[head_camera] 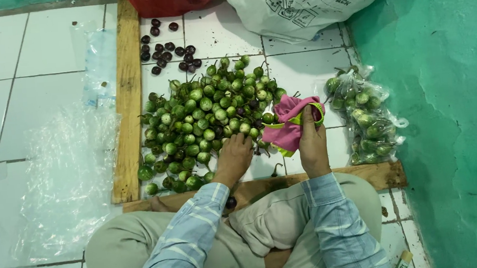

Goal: Sorting small green vegetables and placing them into plastic bags for packaging.

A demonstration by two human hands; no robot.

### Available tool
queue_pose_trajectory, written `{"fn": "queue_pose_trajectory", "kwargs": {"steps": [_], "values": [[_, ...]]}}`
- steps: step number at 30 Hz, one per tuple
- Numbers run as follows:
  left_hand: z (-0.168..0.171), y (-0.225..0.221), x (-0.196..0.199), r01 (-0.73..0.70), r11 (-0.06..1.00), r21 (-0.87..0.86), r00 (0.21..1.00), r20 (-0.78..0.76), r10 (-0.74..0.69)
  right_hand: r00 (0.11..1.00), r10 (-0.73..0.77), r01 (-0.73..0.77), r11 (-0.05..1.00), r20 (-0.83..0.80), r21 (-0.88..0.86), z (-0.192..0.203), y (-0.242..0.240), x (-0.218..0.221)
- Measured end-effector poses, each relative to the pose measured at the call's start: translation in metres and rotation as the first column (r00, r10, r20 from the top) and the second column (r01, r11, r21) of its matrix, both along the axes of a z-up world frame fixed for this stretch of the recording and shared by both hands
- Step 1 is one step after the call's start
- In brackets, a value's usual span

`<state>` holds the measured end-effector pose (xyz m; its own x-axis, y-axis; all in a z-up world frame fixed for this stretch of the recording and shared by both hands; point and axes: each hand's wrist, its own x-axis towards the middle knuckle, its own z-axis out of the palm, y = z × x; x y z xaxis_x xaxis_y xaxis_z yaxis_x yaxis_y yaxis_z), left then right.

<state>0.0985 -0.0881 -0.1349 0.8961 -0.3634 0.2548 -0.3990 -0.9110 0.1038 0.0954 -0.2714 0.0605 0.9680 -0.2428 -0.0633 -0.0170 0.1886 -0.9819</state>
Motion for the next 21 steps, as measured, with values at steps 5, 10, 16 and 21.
{"fn": "queue_pose_trajectory", "kwargs": {"steps": [5,10,16,21], "values": [[-0.011,-0.014,0.006,-0.06,0.991,0.117,0.997,-0.033,0.065,1.0,0.005,-0.005,1.0,0.009,0.027,0.001,0.003,0.004],[-0.001,-0.018,0.003,-0.102,0.988,0.117,0.995,0.014,0.101,1.0,0.02,-0.021,0.999,-0.02,-0.029,0.008,0.005,0.002],[0.081,-0.013,-0.003,-0.245,0.773,-0.586,0.95,-0.306,0.069,0.993,0.118,-0.113,0.969,0.009,-0.219,0.001,0.0,0.002],[0.132,-0.013,-0.017,-0.101,0.57,-0.815,0.993,-0.122,0.001,0.885,0.46,-0.428,0.749,-0.067,-0.505,-0.013,0.029,-0.007]]}}
